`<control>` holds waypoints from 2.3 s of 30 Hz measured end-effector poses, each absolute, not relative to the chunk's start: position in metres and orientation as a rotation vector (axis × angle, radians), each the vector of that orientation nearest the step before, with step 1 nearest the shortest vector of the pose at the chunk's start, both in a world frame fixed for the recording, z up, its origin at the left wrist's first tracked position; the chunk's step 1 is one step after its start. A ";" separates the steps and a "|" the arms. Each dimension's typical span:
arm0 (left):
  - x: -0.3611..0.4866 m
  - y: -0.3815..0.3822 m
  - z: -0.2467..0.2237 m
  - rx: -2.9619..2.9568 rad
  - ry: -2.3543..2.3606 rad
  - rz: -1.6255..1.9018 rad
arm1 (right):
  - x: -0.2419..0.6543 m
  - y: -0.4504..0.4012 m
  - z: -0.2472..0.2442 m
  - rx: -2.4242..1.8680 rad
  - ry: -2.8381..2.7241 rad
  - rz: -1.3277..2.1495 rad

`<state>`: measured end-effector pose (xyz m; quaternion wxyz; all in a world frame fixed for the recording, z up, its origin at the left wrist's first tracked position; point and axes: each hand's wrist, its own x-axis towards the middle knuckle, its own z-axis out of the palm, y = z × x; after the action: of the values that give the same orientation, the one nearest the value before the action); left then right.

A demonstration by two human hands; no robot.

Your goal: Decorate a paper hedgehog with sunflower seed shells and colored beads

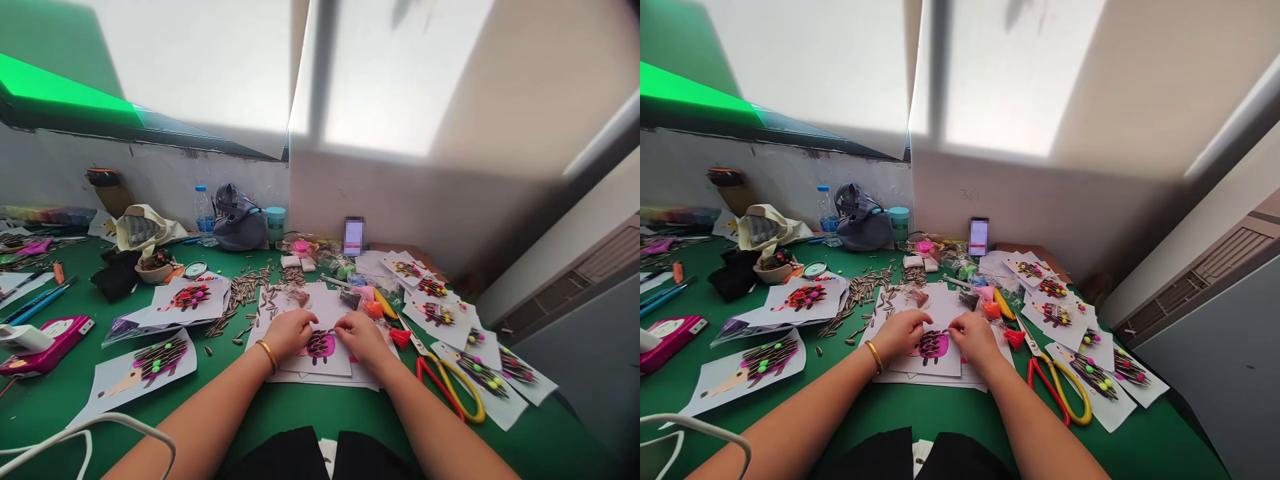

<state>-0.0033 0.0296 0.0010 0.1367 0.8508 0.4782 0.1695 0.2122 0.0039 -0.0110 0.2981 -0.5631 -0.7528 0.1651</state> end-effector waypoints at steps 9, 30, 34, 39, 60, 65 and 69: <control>0.003 0.027 0.004 2.455 1.365 0.385 | 0.205 0.003 -0.010 -1.514 -2.097 0.282; 0.004 0.026 0.006 2.448 1.363 0.341 | 0.202 0.005 -0.018 -1.494 -2.207 0.146; 0.003 0.026 0.006 2.432 1.364 0.349 | 0.202 0.004 -0.017 -1.499 -2.207 0.161; 0.001 0.029 0.004 2.369 1.334 0.430 | 0.205 0.002 -0.012 -1.477 -2.203 0.191; 0.002 0.060 0.001 2.356 1.796 0.378 | 0.209 0.009 -0.019 -1.513 -2.080 0.255; 0.003 0.060 -0.001 2.312 1.837 0.421 | 0.207 0.009 -0.020 -1.523 -2.079 0.243; 0.000 0.060 0.004 2.260 1.842 0.507 | 0.208 0.008 -0.020 -1.501 -2.068 0.204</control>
<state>0.0002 0.0597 0.0037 0.0912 0.7605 0.6198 0.1707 0.2079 0.0082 -0.0197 0.2853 -0.5612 -0.7732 0.0762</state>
